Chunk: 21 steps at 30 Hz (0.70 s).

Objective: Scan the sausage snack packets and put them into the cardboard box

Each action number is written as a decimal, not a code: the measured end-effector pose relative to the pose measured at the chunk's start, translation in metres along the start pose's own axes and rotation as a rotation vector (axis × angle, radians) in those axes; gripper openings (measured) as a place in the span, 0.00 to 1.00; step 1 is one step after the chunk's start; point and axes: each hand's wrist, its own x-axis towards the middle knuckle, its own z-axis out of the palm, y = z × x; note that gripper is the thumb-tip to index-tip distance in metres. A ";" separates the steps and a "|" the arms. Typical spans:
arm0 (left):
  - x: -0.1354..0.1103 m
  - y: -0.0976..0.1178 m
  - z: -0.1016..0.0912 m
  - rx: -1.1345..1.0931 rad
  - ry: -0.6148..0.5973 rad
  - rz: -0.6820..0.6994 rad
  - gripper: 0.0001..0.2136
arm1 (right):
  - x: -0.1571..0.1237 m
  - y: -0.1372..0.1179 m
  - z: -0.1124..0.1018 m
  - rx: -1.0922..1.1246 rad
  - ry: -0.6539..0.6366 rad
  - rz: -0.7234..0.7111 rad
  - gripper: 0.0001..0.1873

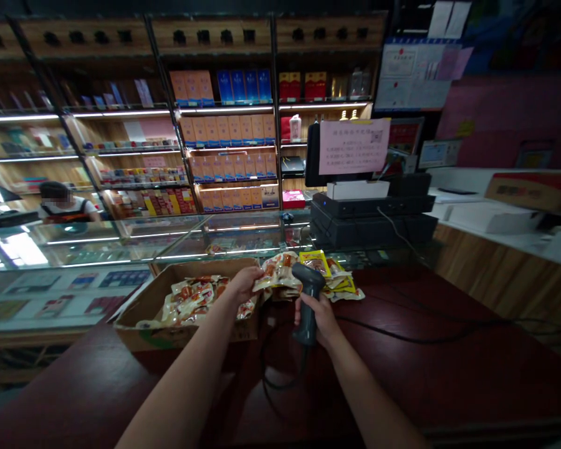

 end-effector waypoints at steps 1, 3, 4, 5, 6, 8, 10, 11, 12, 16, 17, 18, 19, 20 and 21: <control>0.009 0.003 0.014 0.145 0.087 0.070 0.04 | -0.002 -0.007 -0.008 -0.016 0.018 -0.010 0.16; 0.029 0.008 0.039 0.371 0.224 0.182 0.06 | -0.005 -0.019 -0.024 -0.034 0.049 -0.033 0.16; 0.039 0.009 0.050 0.444 0.267 0.211 0.07 | -0.007 -0.024 -0.032 -0.037 0.060 -0.045 0.16; 0.048 0.010 0.059 0.490 0.294 0.224 0.08 | -0.009 -0.028 -0.039 -0.038 0.070 -0.060 0.16; 0.057 0.010 0.068 0.526 0.311 0.227 0.08 | -0.011 -0.031 -0.045 -0.040 0.077 -0.072 0.16; 0.070 0.006 0.081 0.622 0.350 0.229 0.07 | -0.015 -0.036 -0.056 -0.047 0.087 -0.093 0.17; 0.077 -0.001 0.090 0.711 0.377 0.217 0.07 | -0.017 -0.038 -0.065 -0.052 0.094 -0.112 0.16; 0.078 -0.005 0.093 0.749 0.384 0.211 0.07 | -0.018 -0.039 -0.068 -0.054 0.097 -0.115 0.16; 0.079 -0.009 0.096 0.780 0.388 0.206 0.08 | -0.019 -0.040 -0.072 -0.056 0.102 -0.118 0.16; 0.080 -0.019 0.101 0.876 0.396 0.193 0.12 | -0.020 -0.039 -0.078 -0.051 0.111 -0.110 0.17; 0.080 -0.019 0.101 0.897 0.400 0.190 0.13 | -0.019 -0.039 -0.078 -0.049 0.109 -0.105 0.17; 0.079 -0.019 0.101 0.912 0.405 0.189 0.13 | -0.019 -0.038 -0.076 -0.048 0.104 -0.099 0.18; 0.079 -0.018 0.101 0.919 0.411 0.189 0.12 | -0.019 -0.037 -0.075 -0.047 0.097 -0.093 0.18; 0.078 -0.017 0.101 0.918 0.419 0.188 0.11 | -0.019 -0.036 -0.072 -0.048 0.090 -0.086 0.18; 0.076 -0.016 0.101 0.908 0.431 0.187 0.11 | -0.019 -0.035 -0.069 -0.050 0.081 -0.080 0.18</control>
